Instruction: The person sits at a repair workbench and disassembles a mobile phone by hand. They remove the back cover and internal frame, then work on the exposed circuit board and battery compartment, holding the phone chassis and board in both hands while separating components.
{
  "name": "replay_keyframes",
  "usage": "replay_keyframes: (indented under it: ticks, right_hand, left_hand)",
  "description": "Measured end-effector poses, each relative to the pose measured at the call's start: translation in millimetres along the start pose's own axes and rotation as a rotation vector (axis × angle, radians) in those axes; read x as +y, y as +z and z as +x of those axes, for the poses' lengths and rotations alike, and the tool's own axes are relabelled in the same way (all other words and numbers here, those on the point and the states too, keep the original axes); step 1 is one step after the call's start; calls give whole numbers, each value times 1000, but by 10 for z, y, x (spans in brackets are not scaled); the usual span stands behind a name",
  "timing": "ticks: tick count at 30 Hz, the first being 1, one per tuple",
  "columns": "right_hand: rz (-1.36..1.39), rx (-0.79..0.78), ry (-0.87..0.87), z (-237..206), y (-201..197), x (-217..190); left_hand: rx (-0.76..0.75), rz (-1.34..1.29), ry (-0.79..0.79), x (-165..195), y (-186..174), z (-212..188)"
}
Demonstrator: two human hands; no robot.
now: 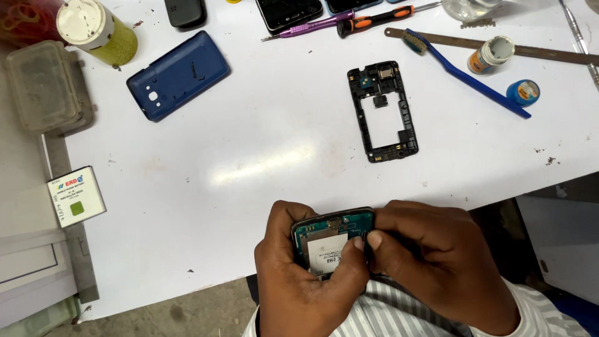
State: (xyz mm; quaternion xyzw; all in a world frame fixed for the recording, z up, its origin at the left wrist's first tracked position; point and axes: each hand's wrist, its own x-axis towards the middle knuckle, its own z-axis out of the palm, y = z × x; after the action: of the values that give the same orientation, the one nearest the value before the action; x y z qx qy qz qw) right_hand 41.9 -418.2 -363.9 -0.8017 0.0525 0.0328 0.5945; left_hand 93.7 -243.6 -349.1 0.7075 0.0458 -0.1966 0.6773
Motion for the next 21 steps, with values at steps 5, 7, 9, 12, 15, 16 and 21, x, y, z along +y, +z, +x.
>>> replay_keyframes:
  ticks: [5, 7, 9, 12, 15, 16, 21]
  right_hand:
    - [-146, 50, 13, 13, 40, -27]
    - [-120, 41, 6, 11, 37, -35]
    - [-96, 36, -8, 14, 44, -34]
    - [-60, 17, -6, 12, 28, -18]
    - [75, -63, 41, 13, -9, 31]
    - [181, -99, 46, 20, -22, 59]
    - [273, -209, 122, 37, -101, 184]
  left_hand:
    - [12, 54, 27, -28, -10, 16]
    - [10, 62, 37, -28, -10, 17]
    - [8, 74, 53, -25, -23, 19]
    - [2, 97, 14, -5, -36, 23]
    - [-3, 146, -51, 19, -52, 42]
    - [-1, 158, -55, 26, -52, 44]
    - [-9, 151, -83, 55, -66, 44]
